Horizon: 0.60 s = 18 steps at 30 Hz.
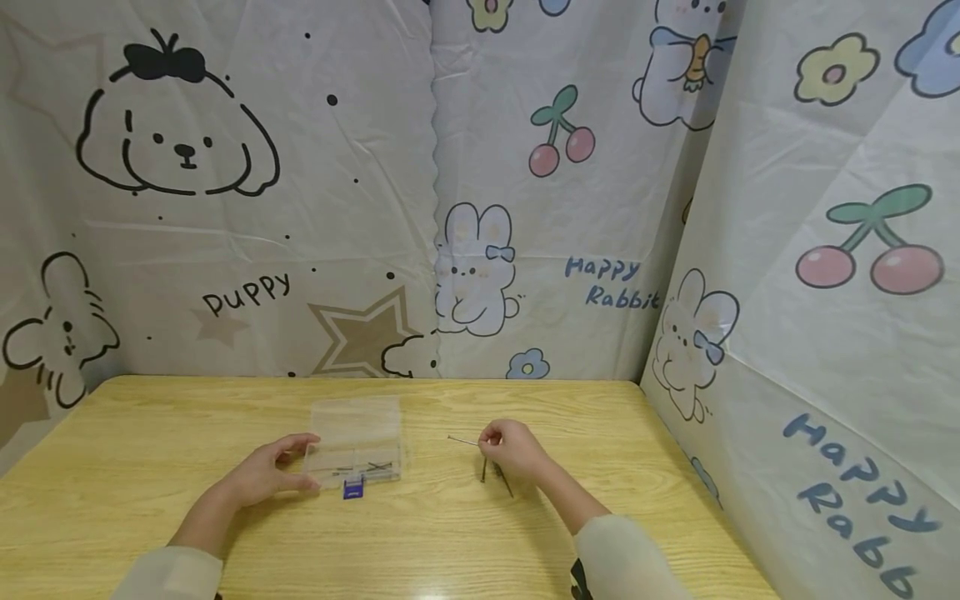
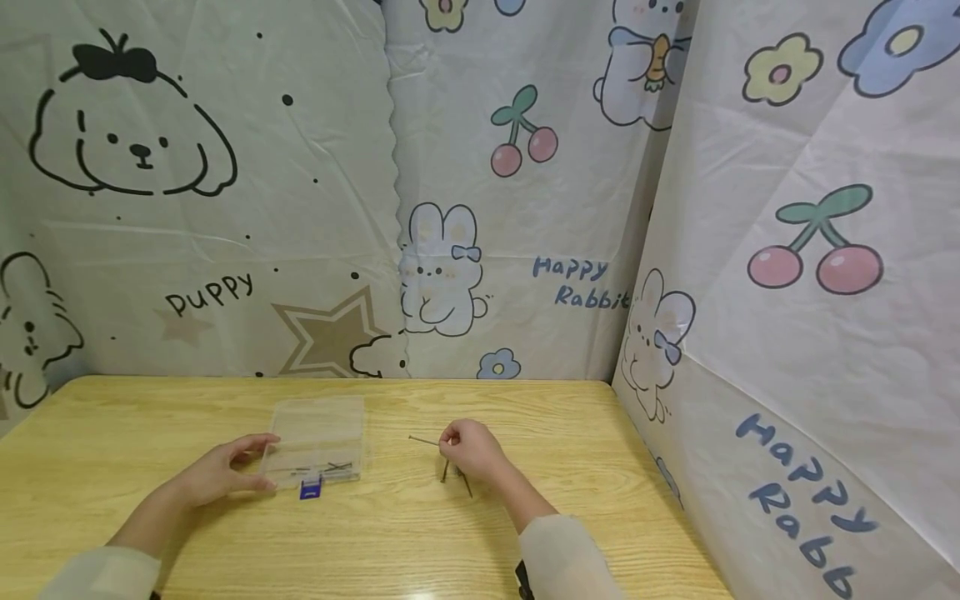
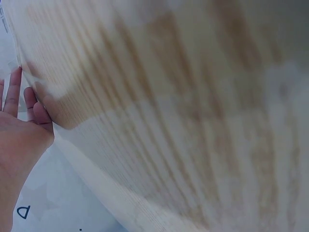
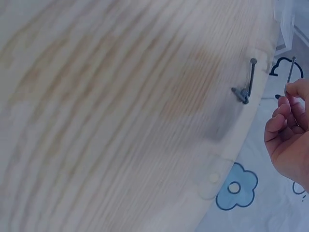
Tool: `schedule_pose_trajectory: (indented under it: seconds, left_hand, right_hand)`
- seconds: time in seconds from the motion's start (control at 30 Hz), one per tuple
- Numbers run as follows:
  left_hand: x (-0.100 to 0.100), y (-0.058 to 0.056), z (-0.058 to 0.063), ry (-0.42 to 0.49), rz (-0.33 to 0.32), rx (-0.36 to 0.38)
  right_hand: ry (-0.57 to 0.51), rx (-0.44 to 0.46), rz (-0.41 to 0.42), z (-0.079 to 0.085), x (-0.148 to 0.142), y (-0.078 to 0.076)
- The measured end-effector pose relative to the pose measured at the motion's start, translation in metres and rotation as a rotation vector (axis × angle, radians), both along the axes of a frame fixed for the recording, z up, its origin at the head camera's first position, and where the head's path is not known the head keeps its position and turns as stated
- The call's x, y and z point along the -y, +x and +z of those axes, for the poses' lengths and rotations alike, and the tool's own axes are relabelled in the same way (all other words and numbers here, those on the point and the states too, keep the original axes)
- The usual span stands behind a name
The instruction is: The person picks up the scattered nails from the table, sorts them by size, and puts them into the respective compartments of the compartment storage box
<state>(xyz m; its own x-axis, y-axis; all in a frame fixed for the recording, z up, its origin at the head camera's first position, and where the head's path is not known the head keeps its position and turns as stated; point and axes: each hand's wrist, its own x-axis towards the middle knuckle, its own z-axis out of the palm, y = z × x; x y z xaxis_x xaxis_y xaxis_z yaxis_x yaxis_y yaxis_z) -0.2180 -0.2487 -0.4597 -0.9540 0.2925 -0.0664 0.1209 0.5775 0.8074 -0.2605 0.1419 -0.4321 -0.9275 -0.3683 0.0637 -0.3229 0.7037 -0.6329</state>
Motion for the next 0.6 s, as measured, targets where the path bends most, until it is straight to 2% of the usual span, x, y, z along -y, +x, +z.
schedule_pose_trajectory:
  seconds: [0.17, 0.6]
  left_hand:
    - [0.000, 0.000, 0.001, -0.002, 0.006, 0.004]
    - [-0.001, 0.001, 0.003, -0.001, 0.010, 0.016]
  right_hand:
    - [-0.011, 0.020, 0.014, 0.002, 0.011, -0.001]
    - [0.016, -0.009, 0.047, -0.003, 0.032, -0.003]
